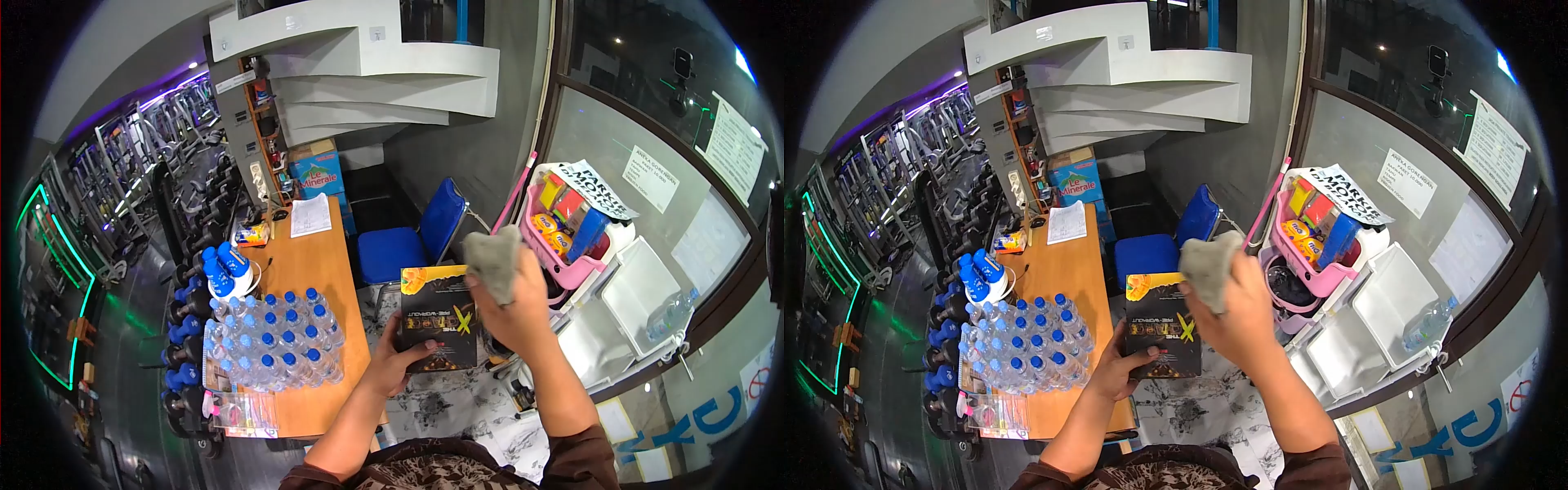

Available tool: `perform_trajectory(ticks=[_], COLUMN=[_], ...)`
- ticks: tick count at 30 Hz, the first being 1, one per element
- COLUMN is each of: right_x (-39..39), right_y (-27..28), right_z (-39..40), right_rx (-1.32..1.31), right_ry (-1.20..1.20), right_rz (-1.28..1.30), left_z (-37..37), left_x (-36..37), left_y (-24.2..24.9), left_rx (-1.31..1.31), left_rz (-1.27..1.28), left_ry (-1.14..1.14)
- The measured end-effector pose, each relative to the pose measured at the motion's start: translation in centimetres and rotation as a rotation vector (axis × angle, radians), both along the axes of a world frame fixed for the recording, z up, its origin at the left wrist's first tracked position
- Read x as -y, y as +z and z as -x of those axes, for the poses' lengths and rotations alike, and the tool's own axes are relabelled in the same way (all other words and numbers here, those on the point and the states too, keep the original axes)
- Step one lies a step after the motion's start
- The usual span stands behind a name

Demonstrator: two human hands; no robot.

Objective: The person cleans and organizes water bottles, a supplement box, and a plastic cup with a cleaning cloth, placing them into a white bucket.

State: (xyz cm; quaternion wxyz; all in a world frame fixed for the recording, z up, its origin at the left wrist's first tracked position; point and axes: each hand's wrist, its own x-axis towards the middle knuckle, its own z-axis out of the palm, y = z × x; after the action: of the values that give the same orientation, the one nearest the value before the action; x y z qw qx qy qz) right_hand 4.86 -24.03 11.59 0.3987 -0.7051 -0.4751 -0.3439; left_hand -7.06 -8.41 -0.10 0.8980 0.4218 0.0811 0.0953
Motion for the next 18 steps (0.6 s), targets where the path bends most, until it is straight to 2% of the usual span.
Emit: perform_trajectory(ticks=[3,4,8,10,13,14,17,18], right_x=[-0.7,-0.7,0.2,0.7,1.8,2.1,1.7,1.3], right_y=[-1.2,-2.1,-6.0,-8.1,-8.5,-8.0,-5.4,-4.6], right_z=[1.2,1.5,3.7,5.3,6.4,5.6,3.2,2.5], right_rx=[-0.085,-0.038,0.027,0.052,-0.126,-0.191,-0.094,-0.094], right_ry=[-0.07,-0.118,-0.034,0.006,0.165,0.237,0.093,0.035], right_rz=[0.253,0.311,0.46,0.535,0.641,0.579,0.268,0.221], left_z=[0.1,0.1,-0.1,0.1,0.2,0.2,0.3,0.5], left_x=[0.6,0.7,0.3,-0.3,-1.0,-1.2,-1.4,-0.8], left_y=[0.9,0.7,-1.1,-2.0,-3.2,-3.6,-5.4,-4.6], left_rx=[0.112,0.122,0.108,0.113,0.091,0.079,0.088,0.124], left_rz=[-0.007,-0.021,0.0,-0.101,-0.192,-0.216,-0.561,-0.523], left_ry=[-0.025,-0.004,0.153,0.2,0.191,0.173,0.14,0.077])
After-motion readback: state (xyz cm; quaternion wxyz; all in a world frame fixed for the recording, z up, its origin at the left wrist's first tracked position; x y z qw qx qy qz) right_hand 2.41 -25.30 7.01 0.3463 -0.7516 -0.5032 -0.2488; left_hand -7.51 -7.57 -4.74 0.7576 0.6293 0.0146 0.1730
